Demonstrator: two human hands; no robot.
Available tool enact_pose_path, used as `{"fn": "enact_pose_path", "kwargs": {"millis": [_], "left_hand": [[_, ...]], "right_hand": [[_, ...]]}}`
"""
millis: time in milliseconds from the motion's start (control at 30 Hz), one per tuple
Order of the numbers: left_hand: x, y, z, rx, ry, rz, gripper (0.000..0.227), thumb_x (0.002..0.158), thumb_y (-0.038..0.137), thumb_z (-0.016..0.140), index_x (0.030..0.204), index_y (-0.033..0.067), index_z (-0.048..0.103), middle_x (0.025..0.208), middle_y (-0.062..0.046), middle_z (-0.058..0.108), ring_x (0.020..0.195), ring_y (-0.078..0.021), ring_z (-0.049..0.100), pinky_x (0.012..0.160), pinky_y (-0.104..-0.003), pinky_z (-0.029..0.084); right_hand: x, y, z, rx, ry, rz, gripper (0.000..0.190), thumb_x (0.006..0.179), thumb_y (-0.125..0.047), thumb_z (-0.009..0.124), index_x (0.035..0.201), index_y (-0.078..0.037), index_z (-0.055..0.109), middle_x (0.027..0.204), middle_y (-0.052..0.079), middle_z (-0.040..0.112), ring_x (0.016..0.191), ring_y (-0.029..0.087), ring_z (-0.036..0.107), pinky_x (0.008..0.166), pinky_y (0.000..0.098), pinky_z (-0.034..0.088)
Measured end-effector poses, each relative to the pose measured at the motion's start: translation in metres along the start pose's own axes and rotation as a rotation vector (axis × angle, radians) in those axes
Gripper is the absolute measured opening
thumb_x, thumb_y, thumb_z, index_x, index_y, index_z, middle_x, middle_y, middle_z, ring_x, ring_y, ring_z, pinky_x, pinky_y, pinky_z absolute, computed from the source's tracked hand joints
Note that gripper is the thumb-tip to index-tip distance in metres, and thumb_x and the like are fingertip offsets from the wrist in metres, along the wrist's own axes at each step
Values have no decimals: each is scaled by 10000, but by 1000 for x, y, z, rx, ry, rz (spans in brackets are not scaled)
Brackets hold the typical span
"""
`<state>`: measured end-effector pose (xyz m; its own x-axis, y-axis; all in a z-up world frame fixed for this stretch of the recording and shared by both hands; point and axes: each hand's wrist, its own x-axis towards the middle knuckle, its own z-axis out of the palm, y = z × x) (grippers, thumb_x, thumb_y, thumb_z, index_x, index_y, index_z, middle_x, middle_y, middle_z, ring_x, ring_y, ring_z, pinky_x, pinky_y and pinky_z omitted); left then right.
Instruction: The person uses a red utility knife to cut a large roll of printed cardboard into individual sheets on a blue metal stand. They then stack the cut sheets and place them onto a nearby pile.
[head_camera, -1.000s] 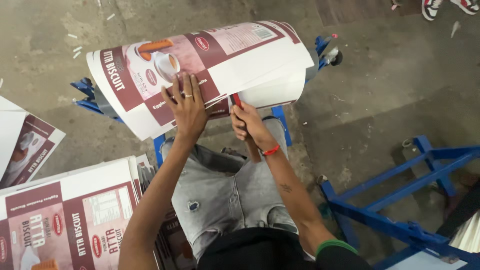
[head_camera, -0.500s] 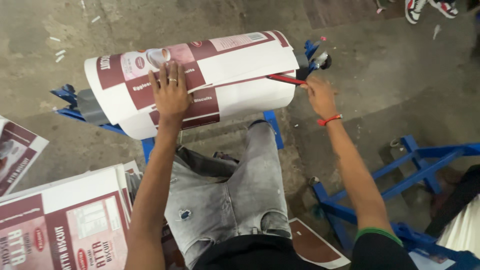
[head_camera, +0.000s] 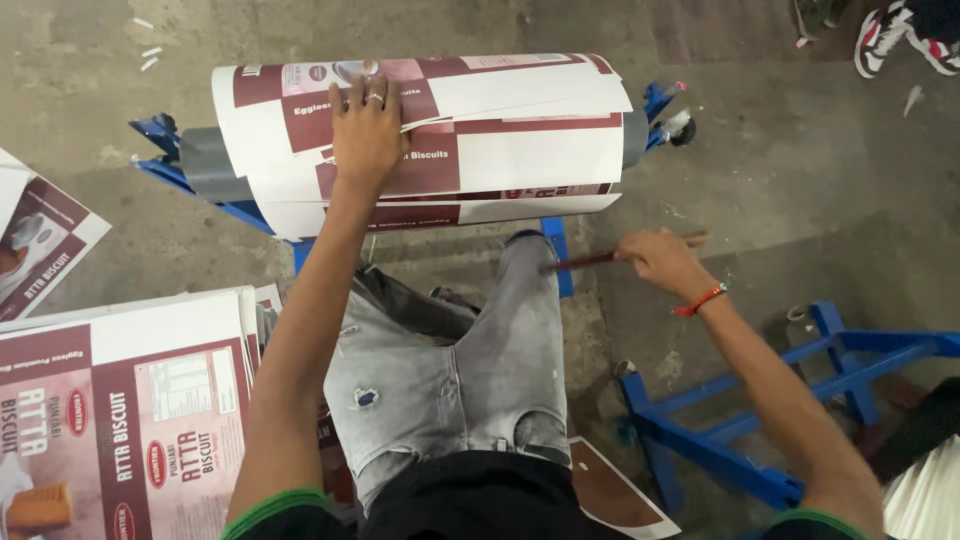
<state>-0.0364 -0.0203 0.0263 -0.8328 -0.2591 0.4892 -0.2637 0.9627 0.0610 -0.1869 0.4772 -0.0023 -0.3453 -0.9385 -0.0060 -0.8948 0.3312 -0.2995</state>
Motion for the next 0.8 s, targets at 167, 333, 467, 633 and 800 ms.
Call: {"fn": "enact_pose_path", "kwargs": {"millis": [167,333,467,633,800], "left_hand": [[-25,13,-21,-1,-52,11,599,847,159,683,1424,32,582,1457,-172,575,1362,-405,507,1145,-670,287],[-80,41,-56,21,34,111,738,821,282,727,1485,27,531,1529,-173,510,1429,-409,438,1174,-677,254],[-77,49,-73,-71,0,83,888,718,390,785,1427,-66,506,1468,-273,486,1373,-480,408,1087,-741,228],[21,11,-40,-56,-150,-175,321,892,112,650,1210,104,687,1114,-175,702,1173,-362,637,1160,-614,374],[68,-17,8,-168,-193,-292,196,908,155,606,1062,107,718,1083,-170,709,1039,-416,669,938,-578,472]], "right_hand": [[30,-49,7,122,114,490,293,1082,-322,550,1027,-77,700,873,144,712,798,377,658,670,472,474],[59,-88,33,759,233,429,354,1086,-382,537,1008,-50,630,709,52,571,603,196,531,559,354,437],[73,-119,26,1402,169,512,444,1074,-450,582,841,-75,536,695,-14,479,557,100,448,508,269,388],[88,-142,17,1631,309,545,380,1058,-421,586,887,-86,532,704,-4,510,579,132,525,540,296,474],[99,-116,14,1761,721,678,296,1019,-372,571,934,-88,566,724,25,578,581,168,575,516,333,503]]}}
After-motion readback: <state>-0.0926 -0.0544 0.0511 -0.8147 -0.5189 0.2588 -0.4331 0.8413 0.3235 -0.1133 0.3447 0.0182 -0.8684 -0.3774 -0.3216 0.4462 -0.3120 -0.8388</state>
